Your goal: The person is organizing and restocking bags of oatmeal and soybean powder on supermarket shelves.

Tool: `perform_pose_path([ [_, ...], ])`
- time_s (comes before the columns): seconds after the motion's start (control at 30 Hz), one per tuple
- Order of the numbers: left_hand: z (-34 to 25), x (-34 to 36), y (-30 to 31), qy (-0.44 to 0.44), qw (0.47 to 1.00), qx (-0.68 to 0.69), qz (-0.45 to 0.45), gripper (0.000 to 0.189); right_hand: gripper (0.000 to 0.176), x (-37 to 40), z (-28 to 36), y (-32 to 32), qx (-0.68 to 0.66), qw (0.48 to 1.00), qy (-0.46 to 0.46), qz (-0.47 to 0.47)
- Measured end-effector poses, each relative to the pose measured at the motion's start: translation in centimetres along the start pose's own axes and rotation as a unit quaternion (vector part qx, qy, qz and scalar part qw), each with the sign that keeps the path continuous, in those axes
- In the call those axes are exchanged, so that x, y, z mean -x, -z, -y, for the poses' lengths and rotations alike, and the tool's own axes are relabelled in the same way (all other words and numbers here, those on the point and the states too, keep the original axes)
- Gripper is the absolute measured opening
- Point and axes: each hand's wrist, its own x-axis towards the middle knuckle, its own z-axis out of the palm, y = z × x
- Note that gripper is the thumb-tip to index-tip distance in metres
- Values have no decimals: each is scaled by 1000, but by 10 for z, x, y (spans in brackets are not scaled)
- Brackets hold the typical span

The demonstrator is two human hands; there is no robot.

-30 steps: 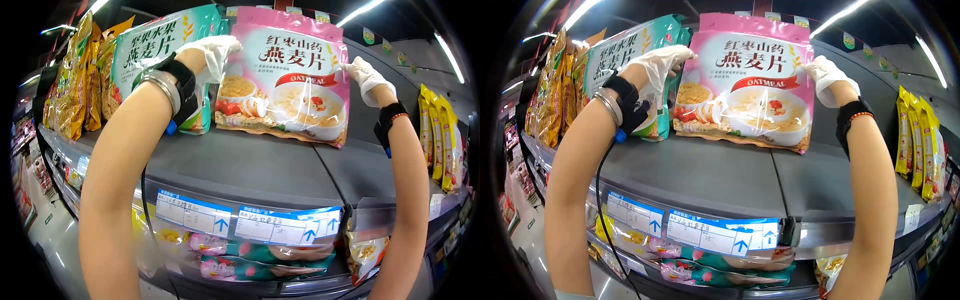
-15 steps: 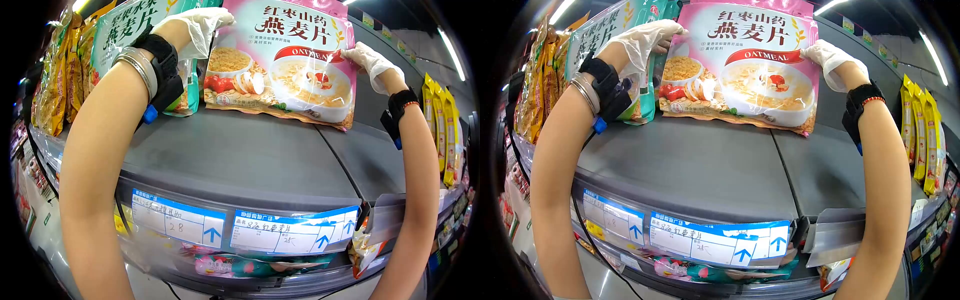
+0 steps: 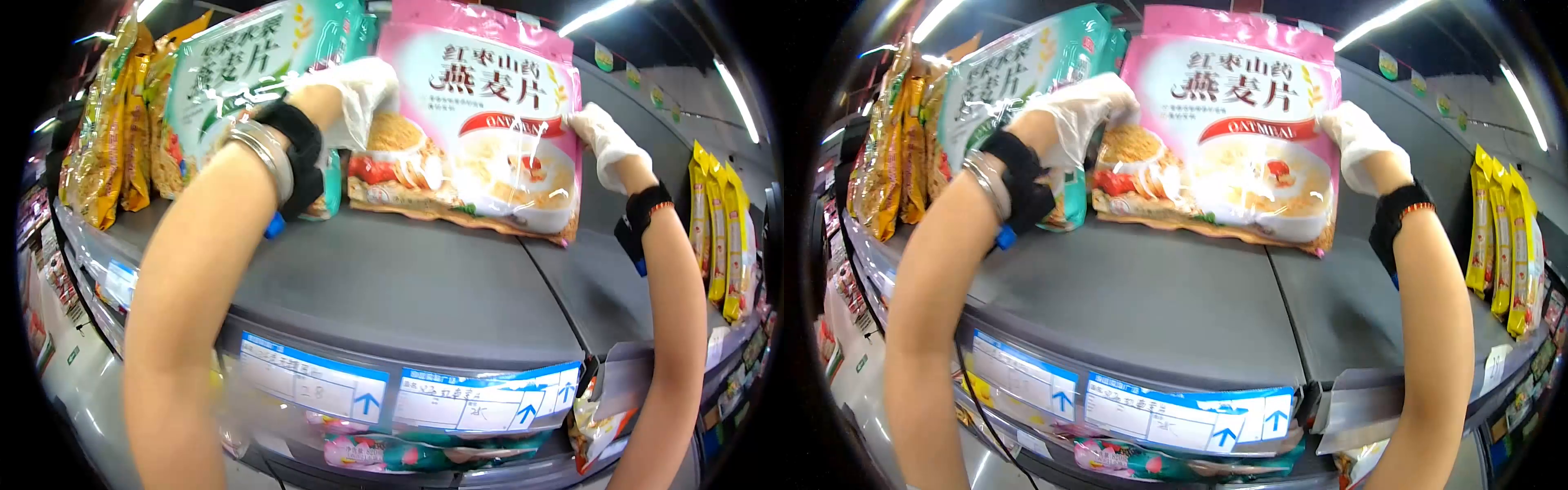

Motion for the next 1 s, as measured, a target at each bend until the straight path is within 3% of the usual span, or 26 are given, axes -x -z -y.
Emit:
perform_pose_path([
  [0.07,-19,1,12,-11,998,-58,29,29,25,-15,-3,-10,-259,961,-101,4],
  [0.1,-30,3,20,-14,995,-85,46,29,28,-24,-39,-39,-70,978,179,-86],
  [0.13,-36,5,26,-18,992,-107,61,29,30,-14,-7,-14,-220,975,-21,-38],
  [0.23,-59,31,44,-9,991,-91,96,34,37,-5,-1,7,-254,967,9,-22],
  [0.27,-59,41,44,-16,999,-34,34,41,38,-2,8,17,-235,972,-2,-15],
  [0.3,-60,40,47,-3,999,-25,36,41,39,-19,-13,5,-306,950,43,-31],
  [0.33,-61,41,51,8,999,-15,38,42,38,-20,2,27,-142,988,-13,-57],
  [0.4,-75,59,80,24,997,-3,78,65,35,-59,-23,21,-84,982,3,-170],
  [0.43,-80,60,86,74,994,-3,79,73,33,-56,-12,33,-120,976,5,-181],
  [0.53,-82,62,107,78,995,18,56,69,31,-58,-7,60,-172,953,20,-249],
  [0.57,-40,45,86,-107,992,-20,-69,64,33,-53,-6,70,-190,956,-5,-223],
  [0.6,-16,37,74,-273,939,-3,-211,45,36,-49,-3,79,-208,958,-29,-198],
  [0.63,-16,32,82,-272,939,-2,-208,45,37,-40,3,82,-210,952,-31,-220],
  [0.67,-21,18,92,-113,972,134,-155,39,38,-32,6,88,-195,950,-25,-242],
  [0.7,-29,6,105,52,958,264,-95,36,39,-38,-4,89,-184,951,-19,-249],
  [0.73,-31,0,115,215,899,381,-31,39,39,-42,-15,91,-171,951,-14,-256],
  [0.83,-5,-3,142,138,931,336,-28,31,41,-44,-41,102,-88,941,1,-327],
  [0.9,3,0,156,59,955,289,-27,24,42,-40,-46,117,-97,946,-36,-309],
  [0.93,-6,5,153,143,900,404,-84,23,43,-38,-47,124,-106,948,-72,-292],
  [1.0,4,16,174,183,934,302,-49,21,42,-32,-53,129,-59,945,-47,-318],
])
